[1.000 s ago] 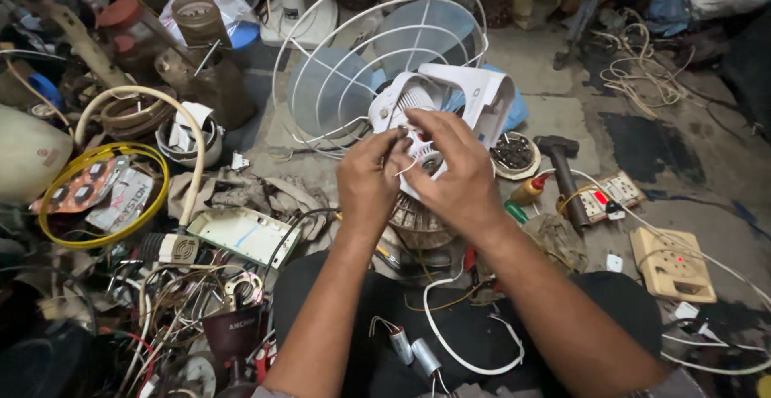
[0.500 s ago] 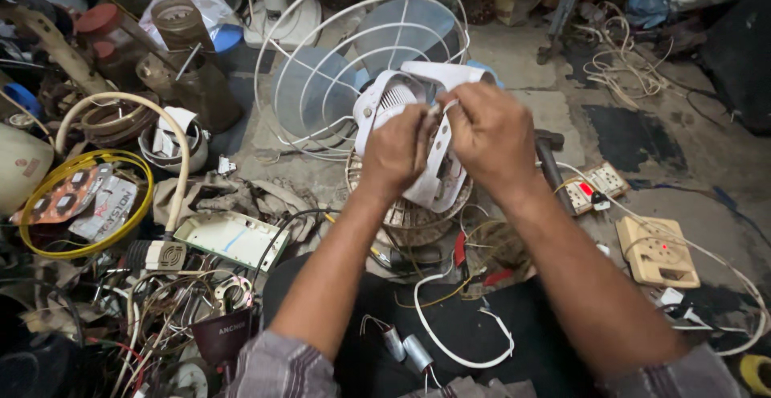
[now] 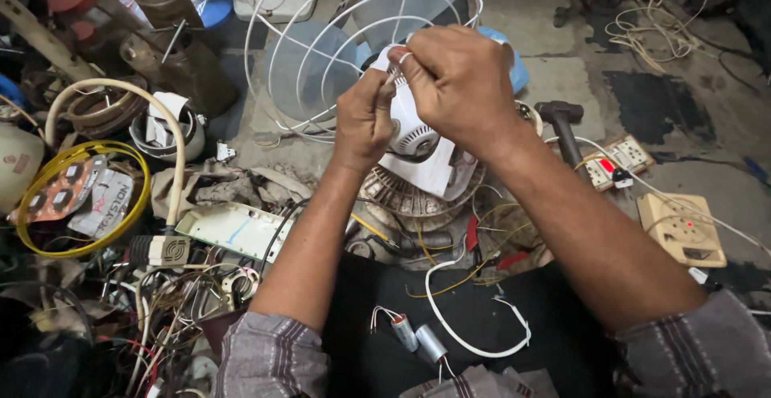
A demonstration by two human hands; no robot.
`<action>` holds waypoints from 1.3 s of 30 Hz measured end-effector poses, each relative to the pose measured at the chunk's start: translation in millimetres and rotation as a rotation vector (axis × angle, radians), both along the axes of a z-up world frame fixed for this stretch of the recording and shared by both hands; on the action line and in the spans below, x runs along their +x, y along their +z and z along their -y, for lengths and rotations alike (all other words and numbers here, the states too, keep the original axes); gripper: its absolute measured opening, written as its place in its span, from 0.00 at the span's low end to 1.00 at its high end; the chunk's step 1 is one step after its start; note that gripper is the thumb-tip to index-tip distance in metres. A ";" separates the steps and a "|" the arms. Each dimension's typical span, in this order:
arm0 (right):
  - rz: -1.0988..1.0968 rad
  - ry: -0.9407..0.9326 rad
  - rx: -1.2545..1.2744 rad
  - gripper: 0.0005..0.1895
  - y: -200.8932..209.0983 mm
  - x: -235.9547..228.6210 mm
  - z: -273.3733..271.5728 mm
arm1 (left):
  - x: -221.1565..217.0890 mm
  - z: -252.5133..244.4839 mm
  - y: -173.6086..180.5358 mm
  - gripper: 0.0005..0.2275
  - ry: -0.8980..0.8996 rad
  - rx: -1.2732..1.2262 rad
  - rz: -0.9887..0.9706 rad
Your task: The person is repairing a white electric fan motor while sitting on the floor. They use pliers to strip and cut wires, connect them to the motor terminals, and secure the connections. The person also handles the fan cage and motor housing during the process.
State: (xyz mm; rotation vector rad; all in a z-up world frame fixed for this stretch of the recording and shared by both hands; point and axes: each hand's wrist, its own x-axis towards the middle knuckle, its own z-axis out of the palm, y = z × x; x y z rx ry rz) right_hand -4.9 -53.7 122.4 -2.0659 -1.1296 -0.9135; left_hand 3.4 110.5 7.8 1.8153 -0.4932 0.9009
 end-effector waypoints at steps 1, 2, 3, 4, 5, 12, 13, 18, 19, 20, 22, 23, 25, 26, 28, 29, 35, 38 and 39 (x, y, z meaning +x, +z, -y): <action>0.021 0.018 -0.020 0.13 1.8 1.8 -2.3 | -1.4 -0.8 -0.3 0.09 0.005 -0.023 -0.020; 0.046 0.034 -0.039 0.14 4.4 3.7 -3.7 | -2.7 -0.8 -0.3 0.08 0.006 -0.047 -0.036; 0.061 0.056 -0.057 0.13 7.7 4.6 -4.0 | -4.7 -0.7 -0.1 0.08 0.008 -0.070 -0.053; 0.078 0.081 -0.077 0.12 12.5 5.6 -3.5 | -6.9 -1.1 0.6 0.07 0.023 -0.034 0.007; 0.095 0.106 -0.097 0.12 17.7 6.3 -2.7 | -10.1 -2.1 0.6 0.05 0.038 0.003 0.067; 0.115 0.100 -0.180 0.12 31.4 -4.3 4.6 | -27.1 -2.6 -35.5 0.06 0.095 -0.060 -0.202; 0.113 0.094 -0.172 0.13 28.4 -7.6 3.6 | -25.1 0.1 -43.1 0.07 0.097 -0.089 -0.206; -0.011 0.080 -0.069 0.14 17.3 -2.4 11.4 | -12.4 10.7 -60.2 0.08 0.218 -0.011 -0.085; -0.095 0.053 -0.044 0.15 14.2 -1.4 17.2 | -14.4 10.6 -58.5 0.08 0.245 0.029 -0.084; -0.169 0.029 -0.021 0.16 12.1 1.0 22.2 | -19.4 9.1 -54.4 0.09 0.275 0.066 -0.075; -0.366 0.008 0.101 0.13 5.9 4.5 31.8 | -28.4 11.4 -37.5 0.11 0.288 0.095 -0.035; -0.467 0.001 0.159 0.13 3.6 9.6 34.6 | -33.7 14.4 -26.1 0.13 0.270 0.086 -0.005; -0.501 0.063 0.197 0.15 -4.0 18.1 38.2 | -42.3 26.0 -2.1 0.16 0.230 0.061 0.042; -0.521 0.096 0.215 0.16 -6.9 20.8 39.7 | -44.6 35.4 9.9 0.17 0.219 0.040 0.065; -0.528 0.108 0.237 0.16 -11.1 19.1 40.5 | -45.3 53.9 31.9 0.16 0.226 0.017 0.069; -0.531 0.120 0.246 0.16 -11.4 17.5 39.2 | -44.1 62.3 40.9 0.14 0.244 0.015 0.050; -0.474 -0.022 0.328 0.17 -19.1 13.6 48.9 | -42.3 72.1 48.9 0.14 0.309 0.141 0.094; -0.602 0.073 0.424 0.17 -31.7 21.9 48.7 | -39.5 71.5 40.9 0.14 0.311 0.159 0.124; -0.624 0.074 0.430 0.17 -36.4 23.1 49.4 | -39.1 72.0 36.8 0.13 0.300 0.148 0.130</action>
